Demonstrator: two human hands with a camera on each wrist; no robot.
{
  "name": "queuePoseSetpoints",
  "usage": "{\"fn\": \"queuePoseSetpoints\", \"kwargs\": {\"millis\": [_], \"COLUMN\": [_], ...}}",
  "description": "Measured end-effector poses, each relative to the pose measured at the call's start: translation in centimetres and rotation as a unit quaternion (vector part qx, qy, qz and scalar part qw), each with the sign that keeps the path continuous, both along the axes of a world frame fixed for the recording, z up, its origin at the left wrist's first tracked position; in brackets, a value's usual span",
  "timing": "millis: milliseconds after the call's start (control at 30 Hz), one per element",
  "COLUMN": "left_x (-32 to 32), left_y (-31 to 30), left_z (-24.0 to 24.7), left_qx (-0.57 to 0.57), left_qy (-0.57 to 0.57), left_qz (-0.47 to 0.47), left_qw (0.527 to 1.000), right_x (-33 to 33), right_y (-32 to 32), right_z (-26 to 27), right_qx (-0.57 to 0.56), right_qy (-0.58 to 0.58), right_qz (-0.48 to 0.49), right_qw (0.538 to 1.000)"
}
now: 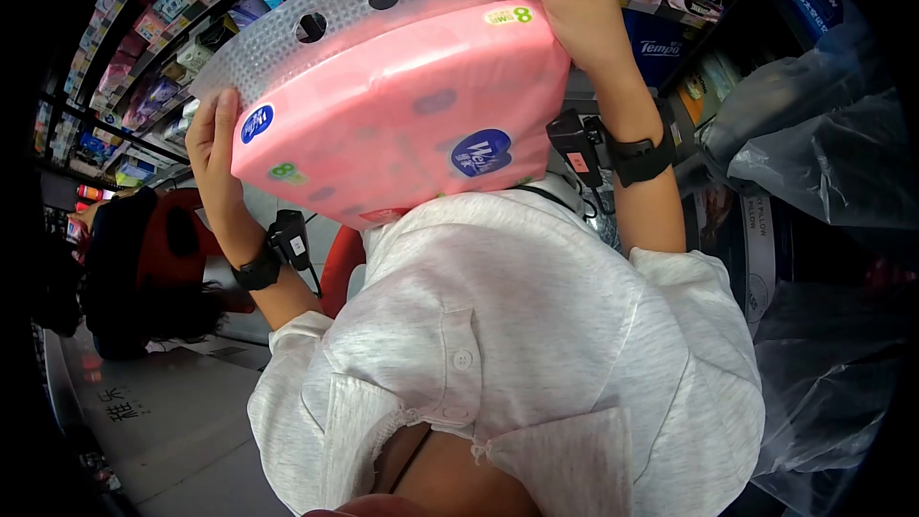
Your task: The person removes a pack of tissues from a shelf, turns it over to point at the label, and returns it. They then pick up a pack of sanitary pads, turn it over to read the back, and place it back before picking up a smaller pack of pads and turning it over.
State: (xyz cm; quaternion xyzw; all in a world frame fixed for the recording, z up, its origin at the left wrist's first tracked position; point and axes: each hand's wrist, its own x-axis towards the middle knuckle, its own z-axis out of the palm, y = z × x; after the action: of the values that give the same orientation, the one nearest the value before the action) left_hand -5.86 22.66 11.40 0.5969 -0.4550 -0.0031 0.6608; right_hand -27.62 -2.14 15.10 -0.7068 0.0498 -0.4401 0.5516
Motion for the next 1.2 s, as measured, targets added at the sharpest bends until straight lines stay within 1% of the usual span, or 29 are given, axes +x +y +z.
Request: {"fn": "queuePoseSetpoints", "kwargs": {"millis": [100,167,267,400,567,633,800,1000,1067,1200], "left_x": [-0.2,-0.5,-0.8,-0.8,-0.7,-0.8,-0.9,-1.0,-1.1,-1.0], "left_y": [-0.2,-0.3,-0.4,-0.5,-0.4,-0.4,-0.3,-0.2,-0.2,-0.1], "left_z": [0.2,0.3,0.5,0.6,0.6,0.7,0.7,0.7,0.8,0.7], "left_qx": [-0.002,-0.002,0.001,-0.011,-0.006,0.0,0.011,0.021,0.023,0.022], "left_qy": [-0.009,-0.017,-0.044,-0.076,-0.089,-0.108,-0.094,-0.1,-0.104,-0.102], "left_qz": [0.001,0.0,0.023,0.042,0.059,0.08,0.091,0.102,0.108,0.106], "left_qw": [1.0,1.0,0.999,0.996,0.994,0.991,0.991,0.99,0.988,0.989], "right_x": [0.0,-0.1,0.1,-0.1,-0.3,-0.3,-0.5,-0.4,-0.5,-0.3], "right_y": [-0.5,-0.4,-0.2,-0.4,-1.4,-1.3,-0.1,-0.4,0.3,-0.1], "right_z": [-0.5,-0.6,-0.7,-0.8,-1.5,-1.5,-0.7,-1.0,-0.5,-0.9], "right_qx": [0.025,0.016,0.045,0.051,-0.003,-0.004,-0.008,-0.015,0.007,0.015], "right_qy": [-0.011,-0.023,-0.055,-0.052,-0.044,-0.048,-0.043,-0.06,-0.046,-0.059], "right_qz": [0.019,-0.001,0.021,0.011,-0.02,-0.021,-0.022,-0.021,-0.018,-0.019], "right_qw": [0.999,1.0,0.997,0.997,0.999,0.999,0.999,0.998,0.999,0.998]}}
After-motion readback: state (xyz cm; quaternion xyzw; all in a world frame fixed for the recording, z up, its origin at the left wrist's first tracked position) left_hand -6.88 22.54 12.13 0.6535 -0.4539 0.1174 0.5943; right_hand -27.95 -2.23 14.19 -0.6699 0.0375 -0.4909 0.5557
